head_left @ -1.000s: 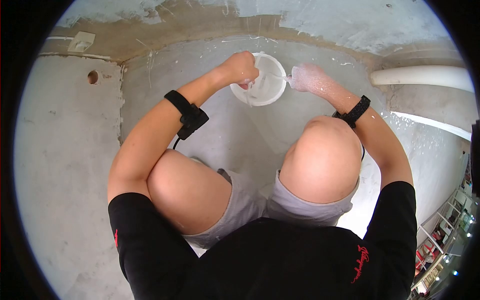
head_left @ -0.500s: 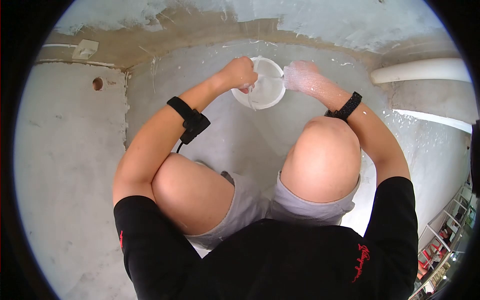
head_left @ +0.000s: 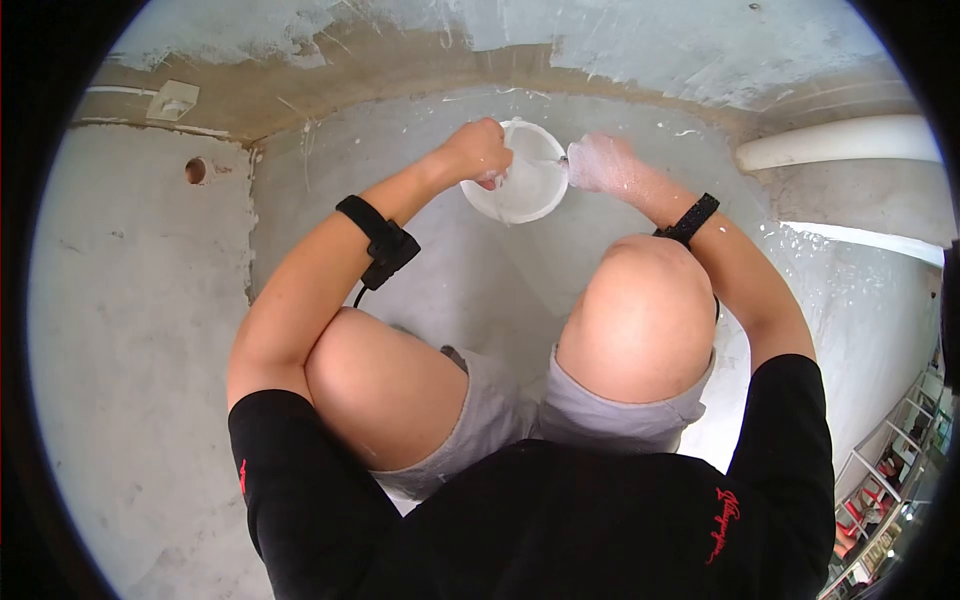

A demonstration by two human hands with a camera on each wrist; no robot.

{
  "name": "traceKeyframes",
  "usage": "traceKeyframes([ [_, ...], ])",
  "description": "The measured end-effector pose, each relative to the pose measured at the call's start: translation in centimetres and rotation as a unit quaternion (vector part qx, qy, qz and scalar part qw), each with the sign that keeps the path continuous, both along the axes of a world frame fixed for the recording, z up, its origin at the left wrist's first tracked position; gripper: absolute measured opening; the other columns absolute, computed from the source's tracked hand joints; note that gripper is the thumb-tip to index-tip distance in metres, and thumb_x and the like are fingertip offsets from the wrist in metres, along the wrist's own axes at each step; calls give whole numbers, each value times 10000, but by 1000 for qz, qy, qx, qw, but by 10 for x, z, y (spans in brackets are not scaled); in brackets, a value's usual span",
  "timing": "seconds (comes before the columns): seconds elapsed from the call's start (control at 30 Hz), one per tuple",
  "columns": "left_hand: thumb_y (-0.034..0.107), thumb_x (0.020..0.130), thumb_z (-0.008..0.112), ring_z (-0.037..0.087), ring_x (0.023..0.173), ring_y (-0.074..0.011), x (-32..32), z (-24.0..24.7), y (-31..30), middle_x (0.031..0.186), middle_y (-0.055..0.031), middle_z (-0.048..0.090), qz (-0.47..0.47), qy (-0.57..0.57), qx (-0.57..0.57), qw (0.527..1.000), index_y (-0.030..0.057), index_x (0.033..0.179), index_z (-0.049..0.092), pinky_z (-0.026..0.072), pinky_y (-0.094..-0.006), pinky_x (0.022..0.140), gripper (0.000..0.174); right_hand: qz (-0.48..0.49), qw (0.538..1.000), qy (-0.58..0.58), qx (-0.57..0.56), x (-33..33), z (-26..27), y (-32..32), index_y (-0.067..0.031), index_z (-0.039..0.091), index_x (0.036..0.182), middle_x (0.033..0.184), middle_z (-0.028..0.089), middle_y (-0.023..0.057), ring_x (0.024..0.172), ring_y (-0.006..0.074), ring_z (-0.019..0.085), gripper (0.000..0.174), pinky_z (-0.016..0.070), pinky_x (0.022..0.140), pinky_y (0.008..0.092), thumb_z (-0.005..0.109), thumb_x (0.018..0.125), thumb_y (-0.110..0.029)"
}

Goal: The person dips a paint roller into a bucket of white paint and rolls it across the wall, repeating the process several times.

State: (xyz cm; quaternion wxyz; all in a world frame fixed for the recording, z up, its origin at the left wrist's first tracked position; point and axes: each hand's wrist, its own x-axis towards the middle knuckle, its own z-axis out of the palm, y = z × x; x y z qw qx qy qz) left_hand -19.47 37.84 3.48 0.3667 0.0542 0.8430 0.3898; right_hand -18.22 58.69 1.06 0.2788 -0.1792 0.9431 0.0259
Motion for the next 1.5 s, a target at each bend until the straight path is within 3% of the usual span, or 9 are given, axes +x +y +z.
traceKeyframes([
  [0.43, 119, 883, 570, 683, 634, -231, -1, -7, 6, 768, -180, 657, 5, -3, 13, 1000, -105, 830, 580, 580, -311, 570, 230, 26, 995, 9, 101, 4, 29, -3, -59, 726, 943, 936, 694, 199, 889, 326, 681, 259, 539, 755, 430, 549, 842, -218],
  [0.5, 120, 884, 569, 681, 633, -229, 0, -5, 4, 774, -182, 656, 0, -1, 21, 1000, -107, 830, 577, 581, -309, 574, 233, -4, 1000, 3, 25, 4, 16, -2, -63, 728, 958, 948, 693, 201, 895, 328, 680, 287, 540, 759, 428, 543, 853, -257],
  [0.73, 135, 901, 562, 680, 664, -214, 1, -7, 4, 780, -163, 655, 0, 10, 25, 1000, -86, 834, 581, 585, -316, 587, 231, -49, 998, -2, 34, 0, 9, 21, -62, 728, 950, 947, 697, 191, 895, 332, 680, 305, 541, 771, 432, 531, 860, -278],
  [0.83, 146, 909, 556, 681, 683, -205, 4, 1, 11, 781, -149, 656, -13, -2, 44, 999, -72, 840, 579, 582, -318, 586, 231, -53, 996, 12, 77, 4, 42, 18, -47, 725, 932, 918, 694, 201, 879, 344, 679, 342, 539, 770, 439, 545, 861, -329],
  [0.93, 161, 914, 557, 678, 685, -197, 6, 1, 15, 785, -143, 660, -38, -4, 74, 997, -66, 844, 576, 580, -315, 590, 238, -5, 996, 31, 81, 8, 30, 17, -37, 721, 928, 893, 691, 209, 867, 353, 679, 372, 538, 759, 445, 563, 853, -365],
  [1.1, 177, 915, 567, 665, 674, -183, 4, 5, 12, 795, -136, 664, -44, 25, 57, 997, -56, 848, 578, 579, -307, 606, 243, -145, 988, 48, -32, 28, 33, 30, 3, 695, 871, 849, 671, 228, 852, 387, 656, 560, 516, 748, 475, 514, 897, -526],
  [1.33, 192, 924, 560, 648, 677, -161, -10, 6, 6, 794, -105, 654, 61, 68, 129, 987, -42, 936, 593, 535, -300, 577, 237, -196, 970, 129, -72, 54, 89, 79, 29, 674, 808, 798, 649, 264, 787, 436, 633, 604, 503, 698, 494, 517, 896, -548],
  [1.4, 200, 928, 553, 645, 679, -163, -8, 15, 7, 795, -98, 650, 95, 72, 153, 981, -37, 955, 599, 529, -303, 586, 243, -227, 957, 152, -94, 65, 92, 96, 30, 610, 749, 706, 574, 270, 670, 420, 569, 594, 421, 596, 485, 522, 902, -538],
  [1.5, 215, 939, 534, 637, 698, -163, -4, 25, 8, 784, -78, 637, 134, 68, 189, 970, -19, 975, 602, 531, -313, 647, 246, -281, 939, 165, -113, 85, 102, 113, 35, 644, 761, 732, 603, 278, 703, 445, 590, 576, 457, 623, 482, 537, 904, -513],
])
